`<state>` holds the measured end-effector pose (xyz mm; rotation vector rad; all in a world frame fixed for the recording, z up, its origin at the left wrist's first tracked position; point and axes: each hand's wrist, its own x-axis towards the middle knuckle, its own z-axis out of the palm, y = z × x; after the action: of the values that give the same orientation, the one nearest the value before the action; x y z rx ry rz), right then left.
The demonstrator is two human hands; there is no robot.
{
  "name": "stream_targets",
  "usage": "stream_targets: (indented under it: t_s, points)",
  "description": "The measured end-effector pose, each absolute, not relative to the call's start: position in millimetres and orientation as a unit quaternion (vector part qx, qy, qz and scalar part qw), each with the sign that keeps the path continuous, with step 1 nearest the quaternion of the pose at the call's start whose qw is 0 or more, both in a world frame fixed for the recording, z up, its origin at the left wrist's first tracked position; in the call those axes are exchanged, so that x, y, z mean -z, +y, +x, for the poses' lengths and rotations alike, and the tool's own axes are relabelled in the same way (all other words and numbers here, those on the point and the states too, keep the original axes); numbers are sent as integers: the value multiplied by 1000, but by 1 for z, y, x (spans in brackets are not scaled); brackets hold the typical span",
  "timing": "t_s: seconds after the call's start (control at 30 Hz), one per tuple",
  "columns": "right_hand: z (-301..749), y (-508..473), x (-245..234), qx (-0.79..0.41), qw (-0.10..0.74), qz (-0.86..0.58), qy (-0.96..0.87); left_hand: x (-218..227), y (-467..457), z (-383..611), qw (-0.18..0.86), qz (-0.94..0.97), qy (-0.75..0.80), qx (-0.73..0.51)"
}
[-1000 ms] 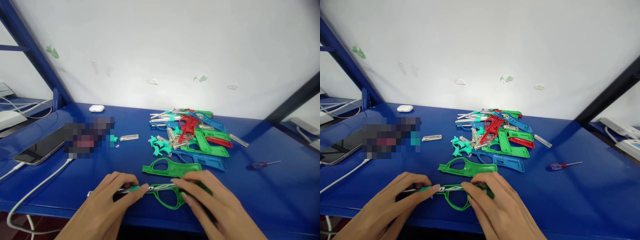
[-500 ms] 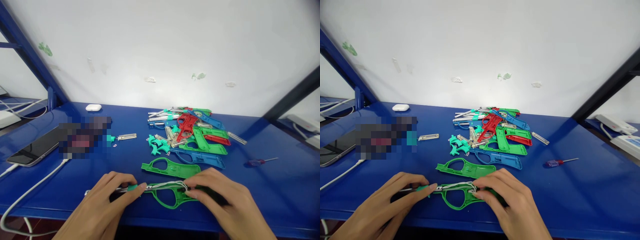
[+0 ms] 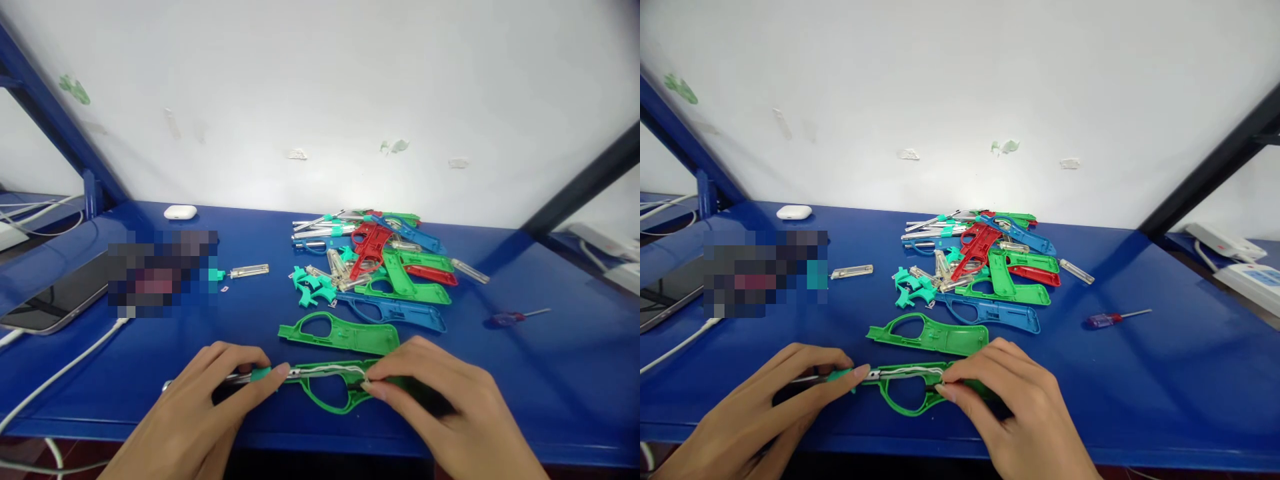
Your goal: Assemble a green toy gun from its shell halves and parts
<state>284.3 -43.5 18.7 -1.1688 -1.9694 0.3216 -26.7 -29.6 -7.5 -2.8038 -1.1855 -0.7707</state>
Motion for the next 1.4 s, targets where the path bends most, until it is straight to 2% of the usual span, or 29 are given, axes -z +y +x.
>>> stream_targets:
  t_s: [0.6, 0.8, 1.1, 1.4]
  points:
    - [282, -45, -16, -54, 379, -475, -792, 13, -33, -31, -13, -891, -394, 227]
    - [283, -48, -13, -71, 374, -487, -786, 1, -35, -9, 39, -878, -396, 265]
    - [284, -47, -11, -69, 388, -466, -792, -25, -11, 33, -70, -888, -376, 256]
    - [286, -49, -9, -76, 371, -456, -805, -22, -11, 25, -30, -922, -333, 193]
